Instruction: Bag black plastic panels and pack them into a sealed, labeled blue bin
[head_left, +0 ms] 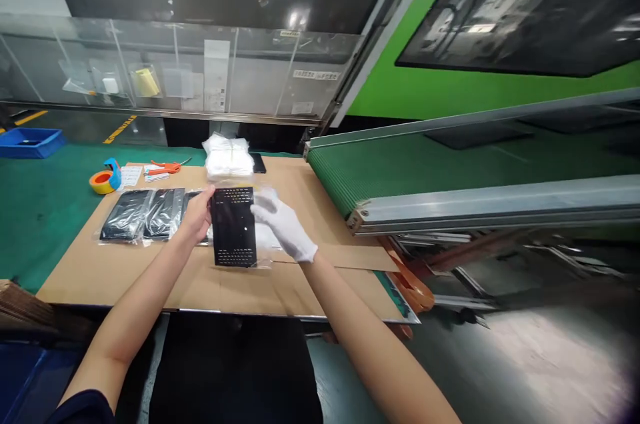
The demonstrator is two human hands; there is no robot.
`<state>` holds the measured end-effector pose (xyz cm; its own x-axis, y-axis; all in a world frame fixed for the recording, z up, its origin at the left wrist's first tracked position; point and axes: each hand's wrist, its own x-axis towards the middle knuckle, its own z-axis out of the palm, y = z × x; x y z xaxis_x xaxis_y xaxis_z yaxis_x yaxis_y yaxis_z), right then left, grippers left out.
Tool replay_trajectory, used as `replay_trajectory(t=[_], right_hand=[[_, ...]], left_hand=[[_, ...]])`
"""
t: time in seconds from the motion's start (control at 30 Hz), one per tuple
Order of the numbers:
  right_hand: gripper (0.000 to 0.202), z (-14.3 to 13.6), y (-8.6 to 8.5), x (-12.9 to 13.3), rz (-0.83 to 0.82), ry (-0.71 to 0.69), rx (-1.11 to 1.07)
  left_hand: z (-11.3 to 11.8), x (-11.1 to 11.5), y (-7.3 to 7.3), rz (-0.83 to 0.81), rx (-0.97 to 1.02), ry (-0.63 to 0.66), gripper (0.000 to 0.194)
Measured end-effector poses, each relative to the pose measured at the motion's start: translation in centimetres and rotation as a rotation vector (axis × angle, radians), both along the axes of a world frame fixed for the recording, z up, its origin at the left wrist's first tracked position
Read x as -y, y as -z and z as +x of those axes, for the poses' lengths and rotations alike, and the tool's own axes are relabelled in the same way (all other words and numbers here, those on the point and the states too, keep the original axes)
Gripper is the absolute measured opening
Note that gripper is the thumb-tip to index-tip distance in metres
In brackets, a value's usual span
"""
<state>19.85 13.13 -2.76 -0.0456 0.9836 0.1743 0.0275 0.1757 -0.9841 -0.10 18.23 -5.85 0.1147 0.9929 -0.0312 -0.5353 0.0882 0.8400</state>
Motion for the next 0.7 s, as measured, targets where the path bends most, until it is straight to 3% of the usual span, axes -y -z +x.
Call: replay_trajectory(t=[0.1,0.17,0.23,0.33,0.4,0.53,0.7], right_hand=[[0.039,-0.9,3.2,1.8,-0.138,-0.137,0.157],[0.032,-1.5,5.3,2.3,-0.241,-0.112,0.19],[0.032,-2.5,6.6,1.7,-0.305,-0.067,0.189],[0.028,-4.6,7.3,-1.2,-0.322,-0.025,0.13],[0.026,-6.2,7.3,-3.8,-0.343,-0.01,0.08],[0.035,-9.2,7.6,-7.7,-0.388,-0.028,0.028],[0.024,-10.7,8.0,-8.7,-0.392,-0.095,0.002]], left_hand=[[-1.0,0.0,2.2,-0.105,-0.035,-0.033,0.035],[-2.2,0.7,3.8,-0.109,-0.118,-0.046,0.039],[-3.9,1.9,5.1,-0.056,-0.211,-0.152,0.042],[-6.4,4.2,6.4,0.058,-0.355,-0.419,0.049],[-7.6,5.8,6.9,0.106,-0.441,-0.524,0.052],[-8.6,8.6,7.8,0.131,-0.598,-0.519,0.052],[-7.8,10.9,9.4,0.241,-0.708,-0.452,0.049]])
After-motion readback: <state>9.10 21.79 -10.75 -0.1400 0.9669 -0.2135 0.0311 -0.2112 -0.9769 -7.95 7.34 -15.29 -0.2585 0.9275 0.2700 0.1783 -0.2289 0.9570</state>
